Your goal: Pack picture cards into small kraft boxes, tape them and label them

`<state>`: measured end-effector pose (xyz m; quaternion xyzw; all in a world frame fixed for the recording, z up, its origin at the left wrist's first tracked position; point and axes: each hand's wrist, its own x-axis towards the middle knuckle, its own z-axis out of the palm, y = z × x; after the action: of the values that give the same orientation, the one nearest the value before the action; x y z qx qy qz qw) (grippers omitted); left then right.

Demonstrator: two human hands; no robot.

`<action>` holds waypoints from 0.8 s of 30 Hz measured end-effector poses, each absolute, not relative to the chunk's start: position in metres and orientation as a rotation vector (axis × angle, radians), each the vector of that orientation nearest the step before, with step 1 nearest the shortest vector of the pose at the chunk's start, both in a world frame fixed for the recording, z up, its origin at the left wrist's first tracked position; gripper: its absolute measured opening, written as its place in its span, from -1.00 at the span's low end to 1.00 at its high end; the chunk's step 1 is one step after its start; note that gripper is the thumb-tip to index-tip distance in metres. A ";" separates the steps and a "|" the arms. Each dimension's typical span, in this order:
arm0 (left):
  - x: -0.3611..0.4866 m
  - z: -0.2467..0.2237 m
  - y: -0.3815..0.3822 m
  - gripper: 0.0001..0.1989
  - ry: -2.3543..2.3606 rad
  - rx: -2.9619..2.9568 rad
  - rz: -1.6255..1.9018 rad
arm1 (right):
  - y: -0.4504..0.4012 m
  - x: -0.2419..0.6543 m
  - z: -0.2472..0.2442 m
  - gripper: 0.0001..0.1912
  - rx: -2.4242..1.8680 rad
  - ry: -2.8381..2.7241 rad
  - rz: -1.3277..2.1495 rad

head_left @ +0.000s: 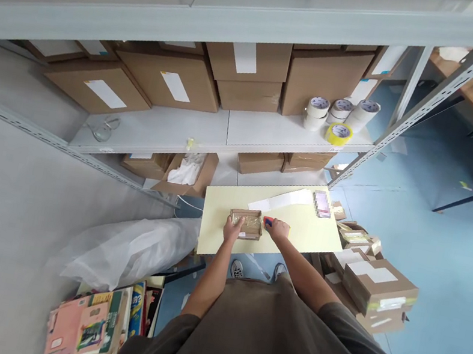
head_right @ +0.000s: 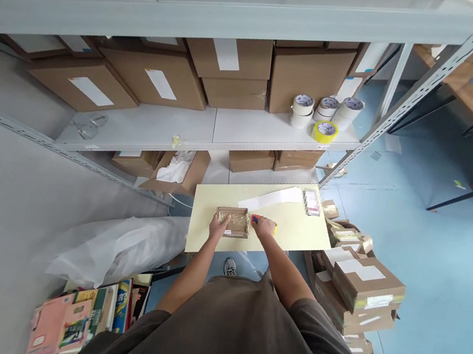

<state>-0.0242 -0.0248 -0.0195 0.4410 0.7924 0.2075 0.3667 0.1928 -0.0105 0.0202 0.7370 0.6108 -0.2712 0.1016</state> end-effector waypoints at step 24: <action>-0.026 -0.035 -0.016 -0.40 1.997 1.086 0.519 | -0.046 0.151 -0.009 -0.59 2.522 1.665 -1.819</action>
<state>-0.0259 -0.0156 -0.0349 0.4281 0.7871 0.2046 0.3942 0.1514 -0.0457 -0.0087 0.7017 0.4633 -0.5063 -0.1917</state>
